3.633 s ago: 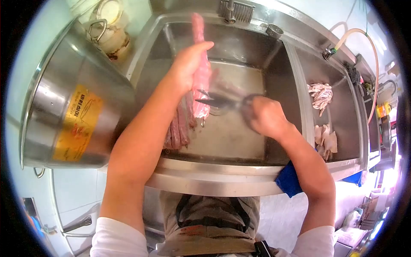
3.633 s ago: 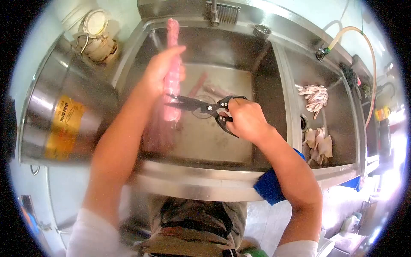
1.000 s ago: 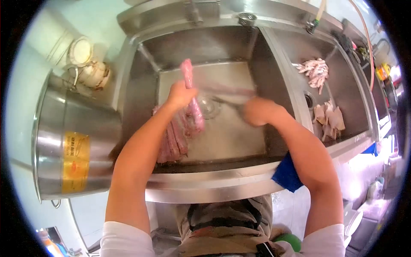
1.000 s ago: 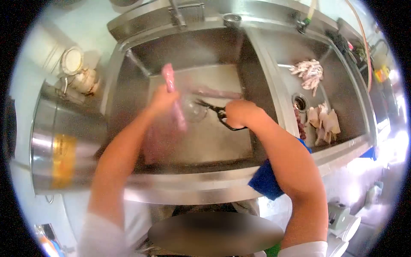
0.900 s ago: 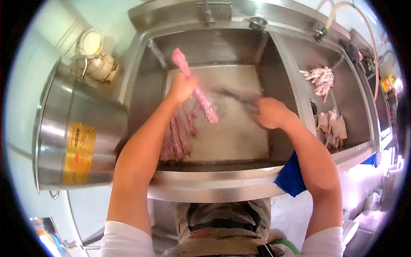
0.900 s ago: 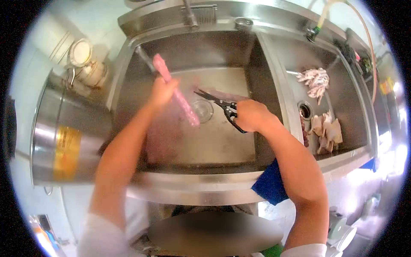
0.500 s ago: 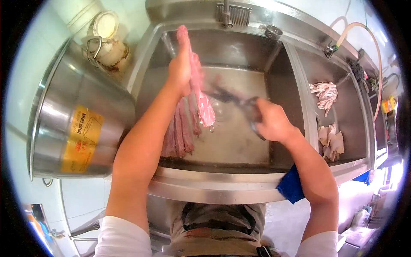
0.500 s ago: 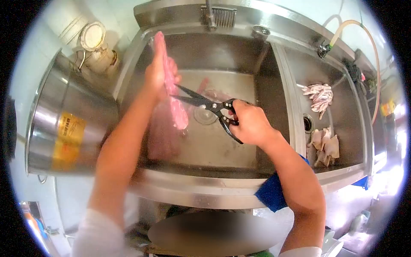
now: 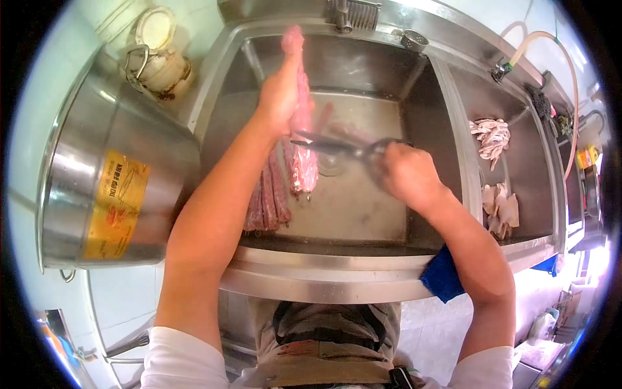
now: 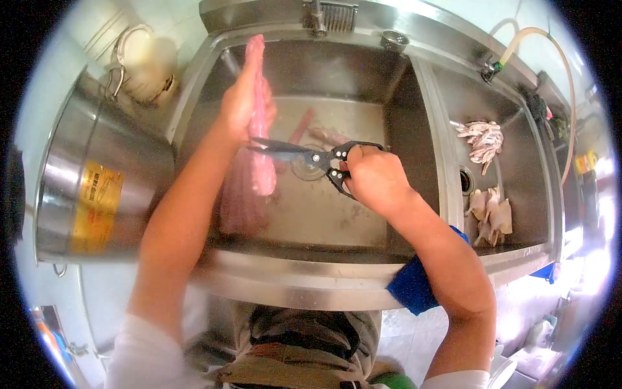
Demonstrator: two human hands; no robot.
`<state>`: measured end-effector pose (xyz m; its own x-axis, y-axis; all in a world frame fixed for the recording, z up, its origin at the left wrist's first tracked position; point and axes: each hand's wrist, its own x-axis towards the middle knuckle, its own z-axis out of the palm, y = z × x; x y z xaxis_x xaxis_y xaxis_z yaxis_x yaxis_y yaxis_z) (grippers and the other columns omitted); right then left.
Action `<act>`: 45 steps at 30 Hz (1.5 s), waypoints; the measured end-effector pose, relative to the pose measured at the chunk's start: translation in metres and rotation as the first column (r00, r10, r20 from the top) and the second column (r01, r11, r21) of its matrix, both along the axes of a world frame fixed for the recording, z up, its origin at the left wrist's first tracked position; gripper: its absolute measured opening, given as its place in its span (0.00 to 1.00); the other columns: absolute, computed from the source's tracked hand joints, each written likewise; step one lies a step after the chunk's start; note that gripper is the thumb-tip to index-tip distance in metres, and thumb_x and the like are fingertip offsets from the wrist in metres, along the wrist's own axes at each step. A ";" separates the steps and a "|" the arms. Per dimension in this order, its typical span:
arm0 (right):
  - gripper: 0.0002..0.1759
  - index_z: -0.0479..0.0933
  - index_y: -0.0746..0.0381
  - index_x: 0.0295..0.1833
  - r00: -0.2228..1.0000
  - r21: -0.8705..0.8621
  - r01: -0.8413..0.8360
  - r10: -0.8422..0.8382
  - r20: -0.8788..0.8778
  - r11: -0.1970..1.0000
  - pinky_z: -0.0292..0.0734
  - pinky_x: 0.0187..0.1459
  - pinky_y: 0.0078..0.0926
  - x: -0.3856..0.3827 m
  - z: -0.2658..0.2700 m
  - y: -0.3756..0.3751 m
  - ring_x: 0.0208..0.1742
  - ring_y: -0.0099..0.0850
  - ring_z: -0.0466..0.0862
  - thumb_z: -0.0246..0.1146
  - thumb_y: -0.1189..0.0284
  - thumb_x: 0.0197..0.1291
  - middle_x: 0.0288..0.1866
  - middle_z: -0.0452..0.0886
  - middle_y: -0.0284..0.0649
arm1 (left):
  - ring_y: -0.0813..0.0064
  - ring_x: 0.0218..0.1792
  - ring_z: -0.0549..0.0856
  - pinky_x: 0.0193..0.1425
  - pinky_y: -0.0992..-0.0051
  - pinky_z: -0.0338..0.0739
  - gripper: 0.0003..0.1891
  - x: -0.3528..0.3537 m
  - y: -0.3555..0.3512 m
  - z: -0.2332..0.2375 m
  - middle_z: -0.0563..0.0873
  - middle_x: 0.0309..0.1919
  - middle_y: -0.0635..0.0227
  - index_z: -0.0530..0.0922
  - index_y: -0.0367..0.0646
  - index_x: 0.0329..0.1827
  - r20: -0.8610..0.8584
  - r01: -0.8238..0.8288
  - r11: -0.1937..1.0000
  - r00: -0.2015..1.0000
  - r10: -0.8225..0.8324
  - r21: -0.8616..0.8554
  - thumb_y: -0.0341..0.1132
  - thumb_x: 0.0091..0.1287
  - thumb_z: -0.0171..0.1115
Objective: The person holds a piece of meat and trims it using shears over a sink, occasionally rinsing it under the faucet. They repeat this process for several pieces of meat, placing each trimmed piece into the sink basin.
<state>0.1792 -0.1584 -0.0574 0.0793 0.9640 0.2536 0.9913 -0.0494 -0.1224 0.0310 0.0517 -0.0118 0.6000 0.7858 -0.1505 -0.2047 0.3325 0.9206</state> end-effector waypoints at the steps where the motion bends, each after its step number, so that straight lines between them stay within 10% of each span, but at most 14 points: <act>1: 0.13 0.74 0.67 0.34 1.000 -0.028 0.010 -0.011 -0.011 1.000 0.79 0.35 0.43 0.000 -0.002 0.000 0.32 0.48 0.83 0.68 0.71 0.47 0.30 0.81 0.51 | 0.80 0.09 0.64 0.12 0.77 0.59 0.32 0.000 0.001 -0.002 0.64 0.13 0.77 0.65 0.52 0.20 -0.032 -0.009 1.000 0.999 0.009 0.000 0.73 0.60 0.55; 11: 0.07 0.74 0.68 0.30 0.844 -0.070 0.047 -0.078 -0.530 0.996 0.76 0.36 0.47 0.005 -0.009 0.002 0.32 0.58 0.80 0.63 0.74 0.49 0.28 0.80 0.56 | 0.82 0.16 0.69 0.18 0.77 0.62 0.27 -0.003 -0.004 0.003 0.69 0.20 0.78 0.70 0.51 0.26 -0.016 -0.038 0.999 0.999 0.038 0.019 0.65 0.64 0.59; 34: 0.13 0.73 0.66 0.33 0.976 -0.031 -0.218 0.216 -0.039 0.976 0.78 0.37 0.42 -0.004 0.015 -0.009 0.35 0.48 0.82 0.68 0.72 0.44 0.29 0.79 0.48 | 0.75 0.24 0.77 0.29 0.74 0.70 0.09 -0.008 0.012 -0.008 0.79 0.25 0.67 0.77 0.39 0.32 -0.068 -0.148 0.985 0.986 0.155 0.091 0.36 0.64 0.62; 40: 0.11 0.73 0.68 0.27 0.931 0.034 -0.080 0.086 -0.355 0.996 0.78 0.36 0.46 0.002 -0.003 -0.005 0.33 0.55 0.81 0.67 0.73 0.47 0.30 0.80 0.54 | 0.78 0.24 0.76 0.29 0.75 0.71 0.10 -0.005 0.020 -0.021 0.78 0.24 0.70 0.79 0.40 0.35 -0.112 -0.192 0.970 0.971 0.209 0.147 0.39 0.64 0.62; 45: 0.13 0.78 0.71 0.33 0.906 -0.319 0.148 -0.257 -0.335 0.936 0.78 0.45 0.45 0.027 -0.009 0.006 0.43 0.56 0.81 0.62 0.69 0.54 0.38 0.81 0.60 | 0.71 0.24 0.77 0.26 0.68 0.72 0.11 0.006 0.027 -0.060 0.78 0.26 0.64 0.77 0.38 0.40 -0.321 -0.140 0.976 0.928 0.187 0.165 0.38 0.64 0.58</act>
